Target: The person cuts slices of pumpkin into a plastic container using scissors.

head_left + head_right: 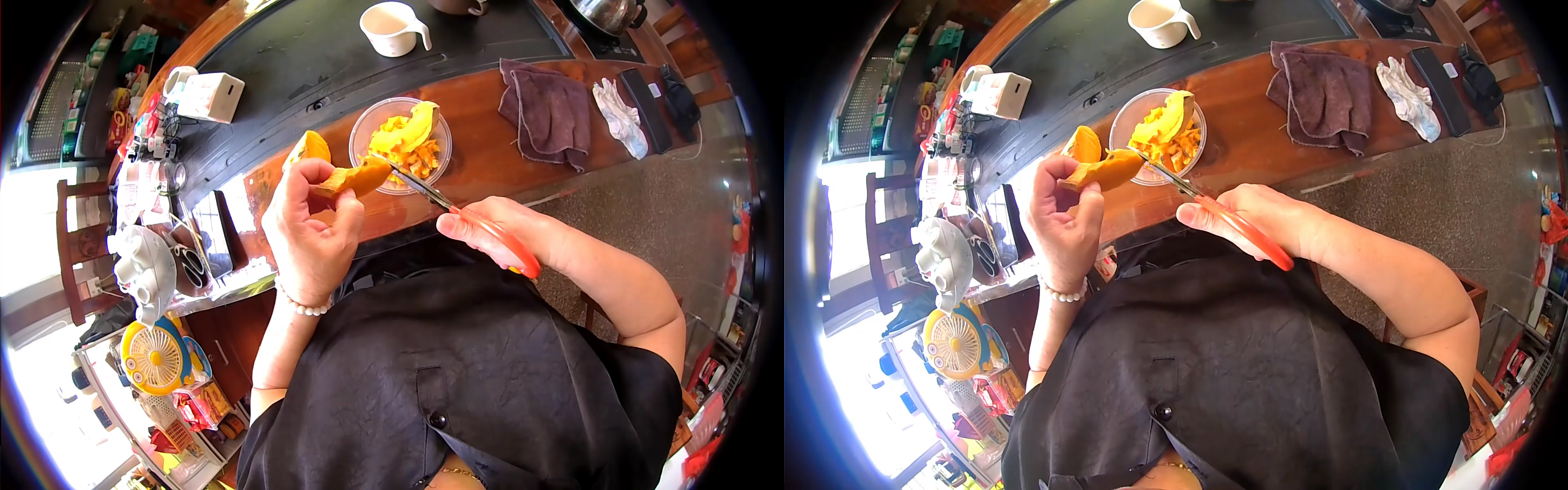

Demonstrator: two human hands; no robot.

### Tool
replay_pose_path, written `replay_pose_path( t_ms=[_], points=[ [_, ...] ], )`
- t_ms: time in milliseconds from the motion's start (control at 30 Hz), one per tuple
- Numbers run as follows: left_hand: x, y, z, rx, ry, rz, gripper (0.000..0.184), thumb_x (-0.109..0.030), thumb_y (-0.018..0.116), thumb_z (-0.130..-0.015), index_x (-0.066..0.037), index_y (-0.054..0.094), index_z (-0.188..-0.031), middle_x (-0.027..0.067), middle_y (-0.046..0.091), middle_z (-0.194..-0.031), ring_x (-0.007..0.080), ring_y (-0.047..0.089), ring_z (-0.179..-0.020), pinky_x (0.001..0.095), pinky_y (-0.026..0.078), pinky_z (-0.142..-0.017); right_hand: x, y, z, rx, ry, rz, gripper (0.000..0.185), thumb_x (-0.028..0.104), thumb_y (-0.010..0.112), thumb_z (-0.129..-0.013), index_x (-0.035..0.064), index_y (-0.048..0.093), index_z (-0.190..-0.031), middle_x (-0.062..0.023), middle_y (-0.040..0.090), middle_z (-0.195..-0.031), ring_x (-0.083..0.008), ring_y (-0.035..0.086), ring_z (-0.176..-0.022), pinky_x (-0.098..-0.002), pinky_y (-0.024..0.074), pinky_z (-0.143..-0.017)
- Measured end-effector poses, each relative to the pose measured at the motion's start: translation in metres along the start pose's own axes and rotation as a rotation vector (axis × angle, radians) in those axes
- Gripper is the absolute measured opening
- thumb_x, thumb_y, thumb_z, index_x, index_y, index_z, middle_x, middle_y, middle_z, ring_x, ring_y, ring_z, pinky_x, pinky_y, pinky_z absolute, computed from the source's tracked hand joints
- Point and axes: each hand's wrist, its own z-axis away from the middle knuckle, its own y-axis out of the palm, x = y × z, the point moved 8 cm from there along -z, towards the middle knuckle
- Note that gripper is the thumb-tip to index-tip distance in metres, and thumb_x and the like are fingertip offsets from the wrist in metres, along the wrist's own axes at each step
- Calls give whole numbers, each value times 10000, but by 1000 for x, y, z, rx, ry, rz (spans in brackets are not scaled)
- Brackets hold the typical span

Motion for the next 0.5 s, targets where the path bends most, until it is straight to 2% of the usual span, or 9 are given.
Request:
replay_pose_path(
  t_ms=[67, 200, 267, 300, 367, 400, 500],
  points=[
    [1, -1, 0, -1, 5, 16, 197, -9, 657, -779, -3, 584, -962, 61, 638, -848, 106, 626, -662, 236, 509, -620, 2, -4, 0, -51, -47, 71, 782, 807, 417, -844, 38, 504, -731, -98, 524, -709, -207, 506, -710, -373, 431, -675],
    [30, -1, -1, 36, -198, 280, 199, 0, 637, -822, 2, 571, -1009, 41, 623, -888, 74, 607, -715, 213, 499, -640, 0, -7, 1, -114, -98, 124, 780, 802, 452, -832, 26, 531, -790, -134, 578, -755, -246, 584, -755, -375, 459, -709],
    [39, 4, 0, 59, -307, 474, 205, 8, 609, -854, -4, 559, -1053, 46, 614, -933, 73, 606, -762, 212, 519, -682, 13, -16, 14, -247, -174, 286, 655, 674, 568, -864, 27, 482, -803, -129, 560, -727, -289, 597, -719, -391, 463, -660],
    [40, 3, -1, 60, -307, 474, 205, 8, 609, -854, -4, 559, -1053, 46, 614, -933, 73, 606, -762, 212, 519, -682, 15, -16, 16, -248, -174, 285, 655, 674, 568, -864, 27, 482, -803, -129, 560, -727, -289, 597, -719, -391, 463, -660],
    [47, 7, -2, 98, -356, 575, 182, -12, 601, -863, -6, 562, -1041, 54, 612, -934, 83, 615, -746, 221, 538, -682, 24, -19, 22, -340, -217, 446, 645, 641, 631, -832, 12, 488, -843, -196, 584, -808, -384, 601, -787, -436, 471, -711],
    [47, 7, -2, 98, -355, 575, 182, -12, 601, -863, -6, 562, -1041, 54, 612, -934, 83, 615, -746, 221, 538, -682, 25, -21, 24, -355, -207, 439, 638, 613, 691, -792, 11, 492, -853, -191, 590, -838, -400, 608, -809, -433, 476, -715],
    [49, 12, -1, 137, -405, 666, 171, -29, 592, -871, -6, 560, -1038, 60, 613, -938, 94, 623, -732, 224, 543, -681, 26, -23, 24, -389, -219, 497, 651, 608, 723, -761, 11, 492, -876, -185, 584, -853, -389, 615, -812, -429, 485, -720]
  ],
)
